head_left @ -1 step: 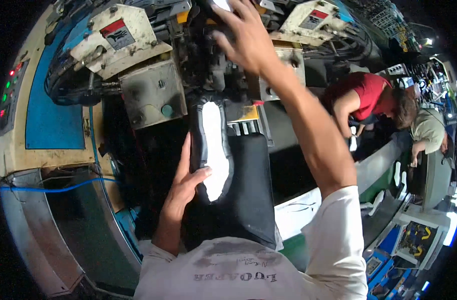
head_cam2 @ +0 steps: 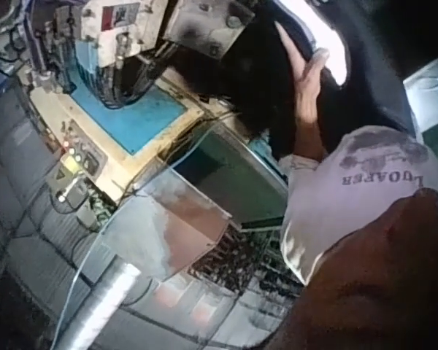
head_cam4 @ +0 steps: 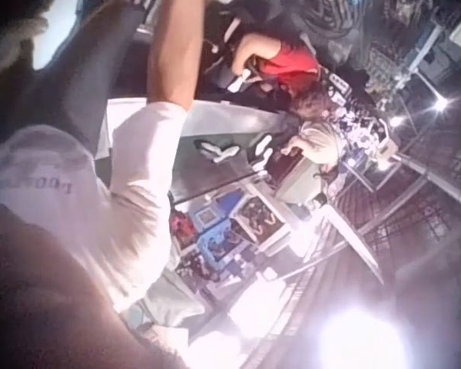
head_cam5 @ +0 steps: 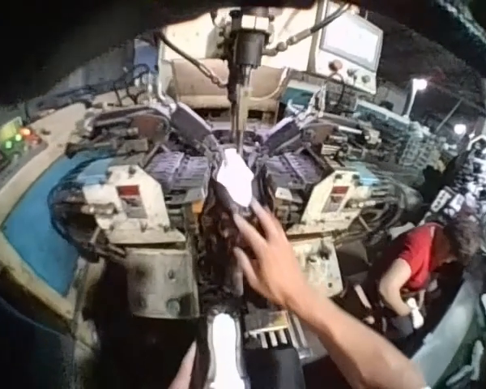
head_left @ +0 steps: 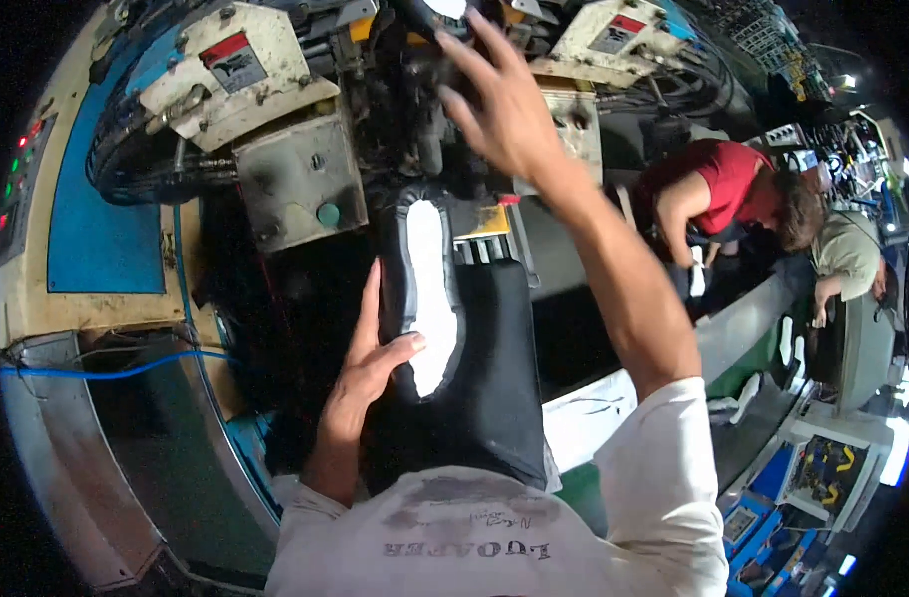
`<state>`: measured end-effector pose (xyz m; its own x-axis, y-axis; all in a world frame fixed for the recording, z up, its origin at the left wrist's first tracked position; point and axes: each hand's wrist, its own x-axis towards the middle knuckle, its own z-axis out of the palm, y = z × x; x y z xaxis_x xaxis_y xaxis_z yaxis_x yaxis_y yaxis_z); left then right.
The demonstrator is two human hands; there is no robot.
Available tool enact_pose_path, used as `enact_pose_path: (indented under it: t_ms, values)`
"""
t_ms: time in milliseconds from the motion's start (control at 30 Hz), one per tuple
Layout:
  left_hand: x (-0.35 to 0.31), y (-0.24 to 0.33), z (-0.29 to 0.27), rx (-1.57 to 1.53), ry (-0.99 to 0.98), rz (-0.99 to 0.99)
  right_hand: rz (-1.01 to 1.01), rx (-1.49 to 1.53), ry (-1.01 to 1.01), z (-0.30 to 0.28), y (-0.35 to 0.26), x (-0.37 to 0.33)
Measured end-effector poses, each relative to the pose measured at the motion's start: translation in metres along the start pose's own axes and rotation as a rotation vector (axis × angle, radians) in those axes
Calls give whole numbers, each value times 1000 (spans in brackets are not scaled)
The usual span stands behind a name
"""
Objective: Trimming excess material from shoes and operating lasting machinery in a shoe factory.
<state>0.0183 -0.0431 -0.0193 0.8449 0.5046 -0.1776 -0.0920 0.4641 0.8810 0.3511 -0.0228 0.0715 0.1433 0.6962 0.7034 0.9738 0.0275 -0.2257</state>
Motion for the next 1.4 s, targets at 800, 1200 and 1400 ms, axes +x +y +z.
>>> enact_pose_path:
  t_ms: [800,1200,1400]
  values:
    - [21,-91,67,1521,-65,-121,1701,-713,156,-141,-143,-643]
    - [38,-77,75,1636,-137,-336,1598,-649,75,-174,-116,-687]
    - [-7,-94,44,1196,-149,-385,1749,-230,241,-194,-129,-656]
